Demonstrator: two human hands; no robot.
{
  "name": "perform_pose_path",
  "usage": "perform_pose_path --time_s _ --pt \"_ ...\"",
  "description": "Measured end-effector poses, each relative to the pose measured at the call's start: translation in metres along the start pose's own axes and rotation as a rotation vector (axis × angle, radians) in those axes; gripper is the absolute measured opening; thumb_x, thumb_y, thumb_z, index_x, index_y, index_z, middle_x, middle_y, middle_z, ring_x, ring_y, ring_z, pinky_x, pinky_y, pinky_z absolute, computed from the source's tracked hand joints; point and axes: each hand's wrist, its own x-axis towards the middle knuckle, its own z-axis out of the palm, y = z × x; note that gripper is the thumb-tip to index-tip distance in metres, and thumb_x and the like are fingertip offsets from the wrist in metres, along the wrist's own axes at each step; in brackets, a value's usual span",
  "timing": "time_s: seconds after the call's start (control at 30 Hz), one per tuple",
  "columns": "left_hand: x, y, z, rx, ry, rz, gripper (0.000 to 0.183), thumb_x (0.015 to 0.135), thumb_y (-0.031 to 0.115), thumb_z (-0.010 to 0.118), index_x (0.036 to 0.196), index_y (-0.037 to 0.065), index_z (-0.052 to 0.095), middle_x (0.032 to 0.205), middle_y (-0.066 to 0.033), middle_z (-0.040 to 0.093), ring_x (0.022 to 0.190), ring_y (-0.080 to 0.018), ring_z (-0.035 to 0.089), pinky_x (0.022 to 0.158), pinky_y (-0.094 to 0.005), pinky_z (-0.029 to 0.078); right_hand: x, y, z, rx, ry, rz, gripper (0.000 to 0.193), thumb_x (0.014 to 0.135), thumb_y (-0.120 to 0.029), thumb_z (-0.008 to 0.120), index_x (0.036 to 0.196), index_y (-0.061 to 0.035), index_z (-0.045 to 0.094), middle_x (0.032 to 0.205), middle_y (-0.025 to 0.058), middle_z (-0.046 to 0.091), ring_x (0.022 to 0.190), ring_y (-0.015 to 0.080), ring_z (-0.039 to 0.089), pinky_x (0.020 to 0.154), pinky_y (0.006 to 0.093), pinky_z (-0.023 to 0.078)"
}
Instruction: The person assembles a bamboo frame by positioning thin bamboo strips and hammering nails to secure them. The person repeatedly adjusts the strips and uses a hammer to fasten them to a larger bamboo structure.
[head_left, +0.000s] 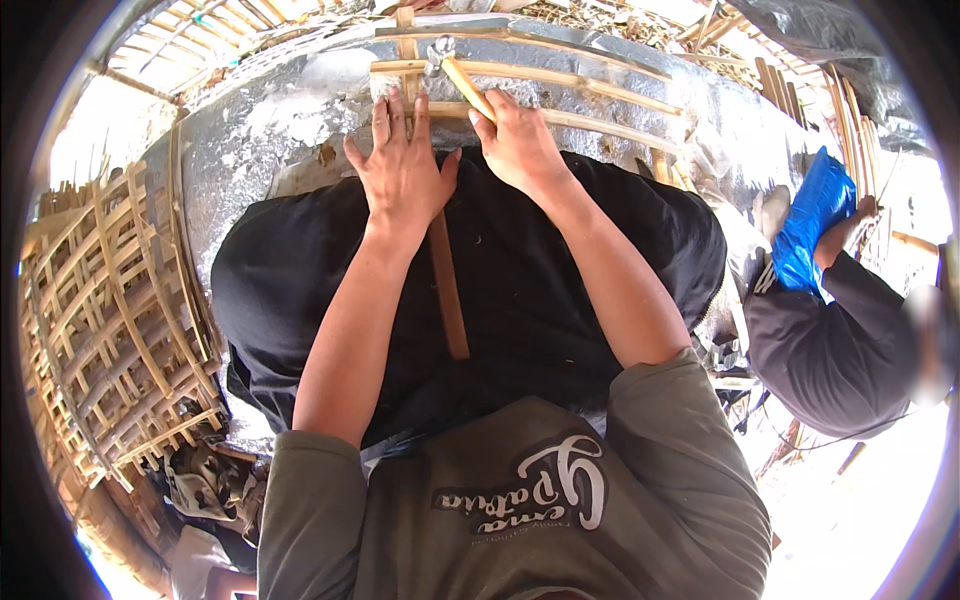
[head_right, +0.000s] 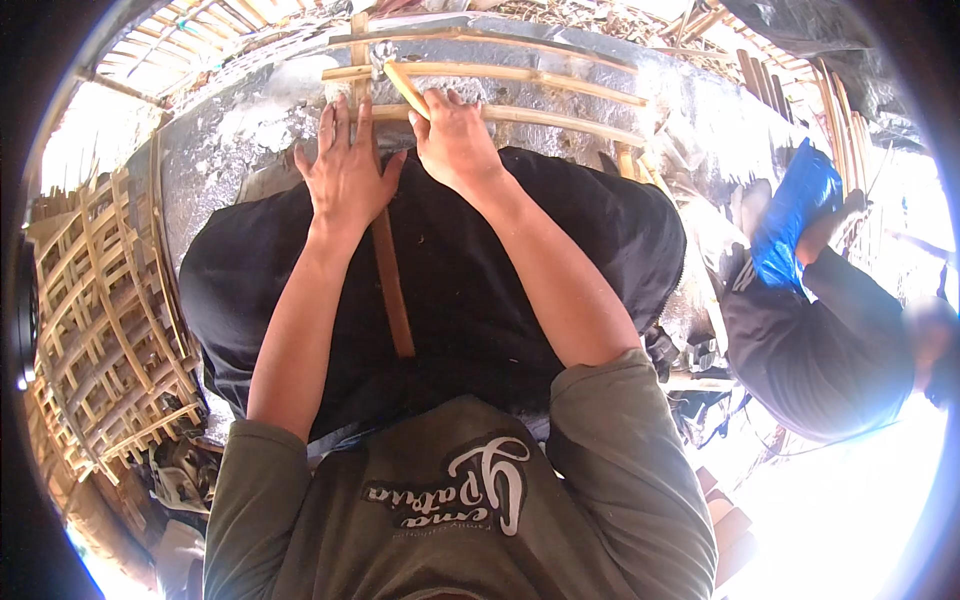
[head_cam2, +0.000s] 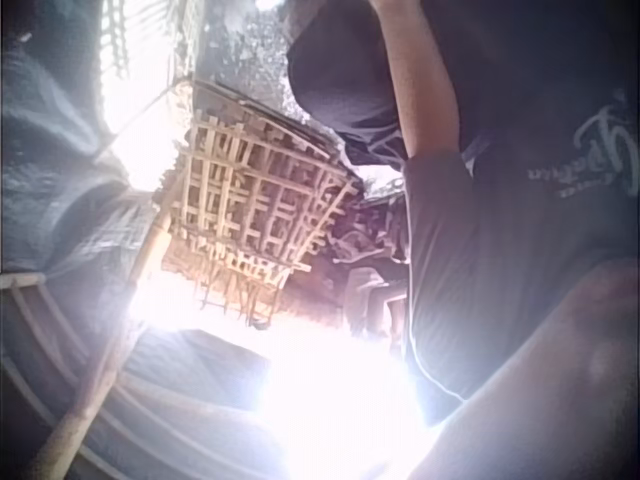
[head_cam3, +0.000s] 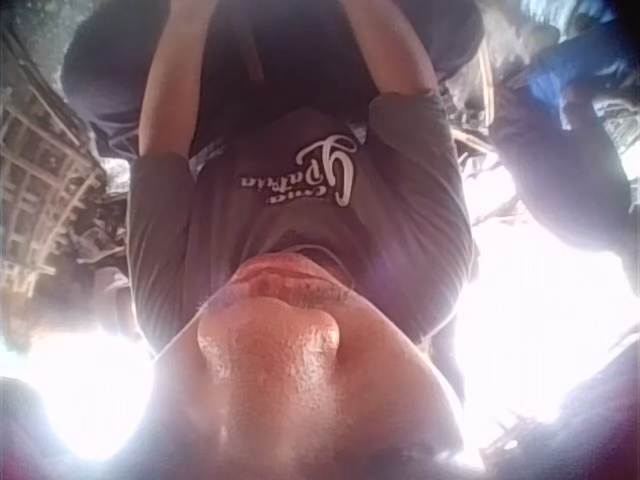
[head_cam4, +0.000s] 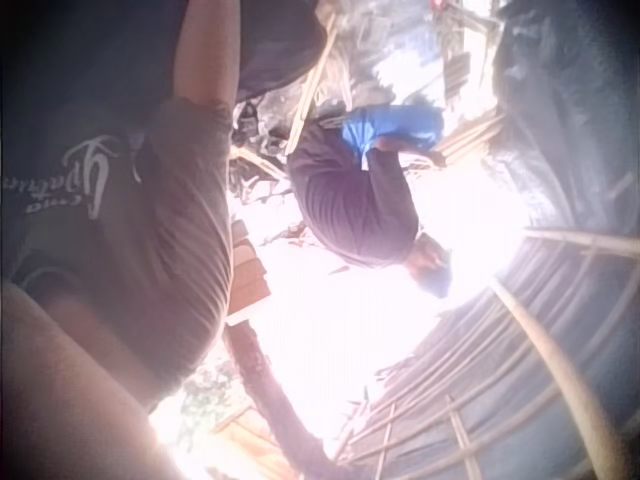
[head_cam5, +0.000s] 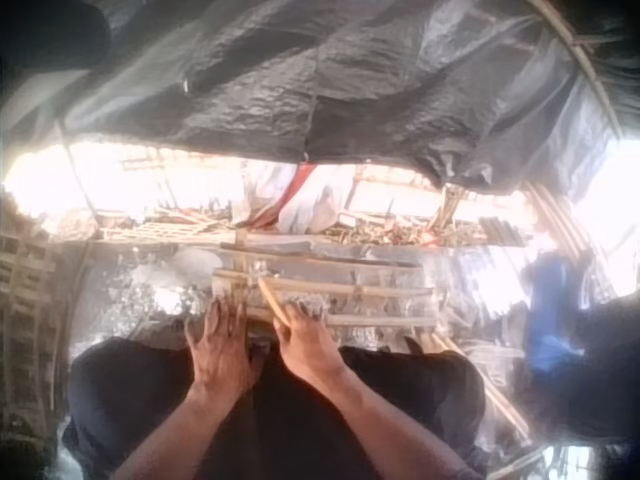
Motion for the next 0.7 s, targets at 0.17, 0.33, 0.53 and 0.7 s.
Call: perform_pose_path --time_s 0.17,0.33,0.53,0.7 --pt "-0.0001 -0.0009 -0.0003 -0.018 0.004 -0.007 0.082 0.085 0.047 0.07 0.152 0.016 0.034 0.157 -0.0105 0.033 0.147 -0.0267 0.028 0.106 -0.0717 0.03 -0.0002 -0.0022 -0.0026 0.045 -0.038 0.03 0.019 0.095 -0.016 0.058 0.105 0.0003 0.056 0.097 0.023 0.063 0.094 0.0432 0.062 0.092 0.0577 0.043" --pt "0.0067 -0.0021 0.0016 -0.034 0.011 -0.022 0.081 0.085 0.045 0.07 0.152 0.016 0.034 0.157 -0.0098 0.034 0.147 -0.0263 0.027 0.105 -0.0723 0.03 0.0055 -0.0063 -0.0079 0.039 -0.025 0.056 0.019 0.094 -0.016 0.059 0.105 -0.0003 0.056 0.097 0.022 0.063 0.094 0.0427 0.062 0.091 0.0549 0.044" --pt "0.0053 -0.003 0.0024 -0.05 0.023 -0.016 0.08 0.085 0.043 0.071 0.151 0.015 0.036 0.156 -0.0102 0.034 0.147 -0.0266 0.027 0.104 -0.073 0.031 0.0055 -0.0049 -0.0072 0.019 -0.038 0.066 0.018 0.095 -0.017 0.058 0.102 -0.0007 0.056 0.097 0.0212 0.063 0.092 0.0424 0.062 0.088 0.0534 0.045" --pt "0.0053 -0.0032 0.0039 -0.055 0.028 -0.023 0.078 0.085 0.043 0.07 0.151 0.015 0.038 0.155 -0.0115 0.036 0.147 -0.0249 0.026 0.104 -0.071 0.03 0.0067 -0.0056 -0.0076 -0.007 -0.044 0.049 0.018 0.095 -0.018 0.058 0.1 -0.0011 0.055 0.095 0.0206 0.064 0.091 0.0415 0.063 0.085 0.0529 0.047"
